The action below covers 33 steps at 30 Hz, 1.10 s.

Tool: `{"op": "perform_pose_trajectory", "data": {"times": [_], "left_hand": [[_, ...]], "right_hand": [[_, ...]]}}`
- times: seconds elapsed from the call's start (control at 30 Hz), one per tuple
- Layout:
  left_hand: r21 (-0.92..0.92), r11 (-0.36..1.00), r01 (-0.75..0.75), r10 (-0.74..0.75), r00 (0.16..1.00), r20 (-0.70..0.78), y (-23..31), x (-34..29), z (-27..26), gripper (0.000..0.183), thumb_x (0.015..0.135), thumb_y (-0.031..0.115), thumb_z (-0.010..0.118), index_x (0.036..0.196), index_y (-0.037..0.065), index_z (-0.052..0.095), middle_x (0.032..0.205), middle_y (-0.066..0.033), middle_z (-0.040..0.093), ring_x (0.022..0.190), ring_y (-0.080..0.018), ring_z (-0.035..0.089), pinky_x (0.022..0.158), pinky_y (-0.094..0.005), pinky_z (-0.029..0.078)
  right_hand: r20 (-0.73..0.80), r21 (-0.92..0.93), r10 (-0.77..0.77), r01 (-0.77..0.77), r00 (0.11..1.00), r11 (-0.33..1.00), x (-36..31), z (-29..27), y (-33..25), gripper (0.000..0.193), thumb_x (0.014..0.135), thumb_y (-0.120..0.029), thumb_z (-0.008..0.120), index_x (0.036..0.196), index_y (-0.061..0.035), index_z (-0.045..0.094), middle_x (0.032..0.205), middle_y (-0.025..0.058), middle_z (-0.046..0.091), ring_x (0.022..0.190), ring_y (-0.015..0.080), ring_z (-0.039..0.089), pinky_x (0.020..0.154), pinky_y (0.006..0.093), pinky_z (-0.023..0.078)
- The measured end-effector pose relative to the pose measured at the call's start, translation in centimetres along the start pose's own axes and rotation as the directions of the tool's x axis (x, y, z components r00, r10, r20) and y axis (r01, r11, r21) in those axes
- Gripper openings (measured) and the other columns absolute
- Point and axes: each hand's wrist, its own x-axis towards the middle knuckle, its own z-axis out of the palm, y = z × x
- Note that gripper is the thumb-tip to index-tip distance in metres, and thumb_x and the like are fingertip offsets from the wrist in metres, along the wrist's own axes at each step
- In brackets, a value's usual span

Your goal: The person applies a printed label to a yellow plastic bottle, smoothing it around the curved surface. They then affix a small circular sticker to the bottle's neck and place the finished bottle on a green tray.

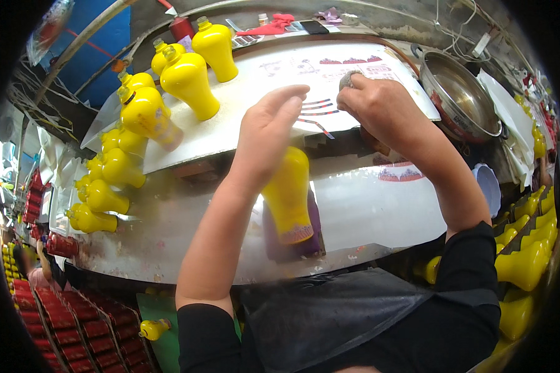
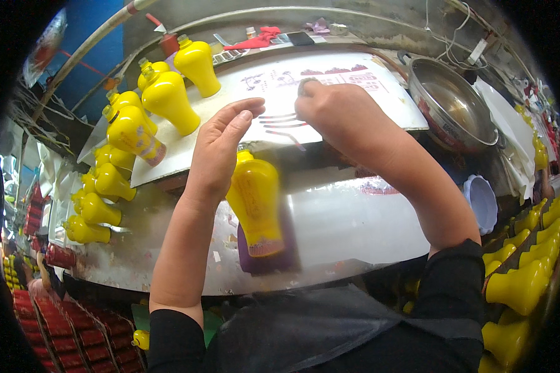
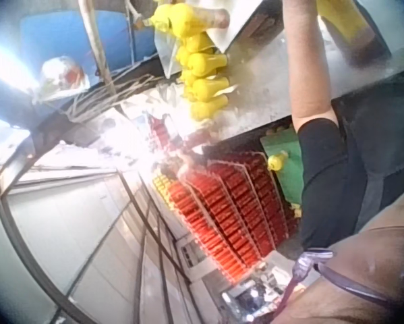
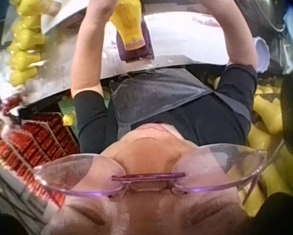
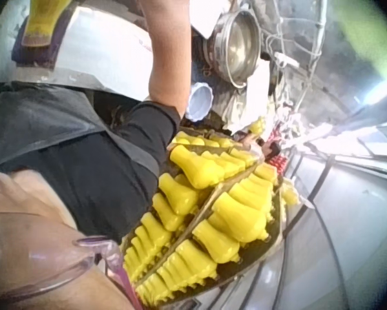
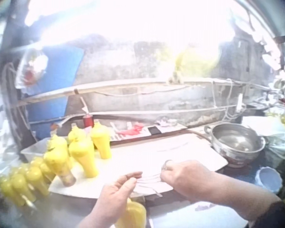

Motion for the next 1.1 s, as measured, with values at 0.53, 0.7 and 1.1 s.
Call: {"op": "perform_pose_trajectory", "data": {"times": [0.53, 0.7, 1.1], "left_hand": [[-0.075, 0.987, 0.145, -0.15, 0.987, -0.065, 0.5, -2.8, -0.8, 0.031, 0.103, 0.016, 0.054, 0.126, 0.0, 0.069, 0.122, -0.01, 0.07, 0.116, -0.0162, 0.061, 0.107, -0.033, 0.042], [-0.075, 0.988, 0.135, -0.137, 0.99, -0.022, -0.1, -1.8, -0.9, 0.033, 0.103, 0.017, 0.051, 0.126, 0.001, 0.069, 0.124, -0.0113, 0.07, 0.117, -0.0184, 0.061, 0.108, -0.0346, 0.042], [-0.392, 0.868, 0.304, -0.156, 0.917, 0.367, 1.2, -2.4, -0.4, 0.03, 0.102, 0.023, 0.058, 0.114, -0.001, 0.071, 0.105, -0.0146, 0.074, 0.096, -0.022, 0.071, 0.098, -0.0354, 0.052]], "right_hand": [[0.154, 0.123, 0.081, -0.101, 0.985, 0.987, -2.0, 8.9, -1.0, 0.007, 0.083, 0.0, 0.064, 0.089, -0.0011, 0.066, 0.091, 0.0169, 0.065, 0.079, 0.0345, 0.07, 0.067, 0.0399, 0.059], [-0.022, -0.042, 0.043, -0.044, 0.999, 0.998, 0.8, 6.1, -0.2, 0.022, 0.079, 0.007, 0.071, 0.099, -0.0026, 0.07, 0.085, 0.0128, 0.066, 0.072, 0.0275, 0.07, 0.063, 0.0323, 0.057], [-0.308, 0.109, -0.222, 0.266, 0.925, 0.958, -0.1, -3.7, -2.8, 0.038, 0.071, -0.01, 0.084, 0.107, -0.0202, 0.072, 0.082, 0.0058, 0.063, 0.07, 0.0209, 0.068, 0.06, 0.0336, 0.054]]}}
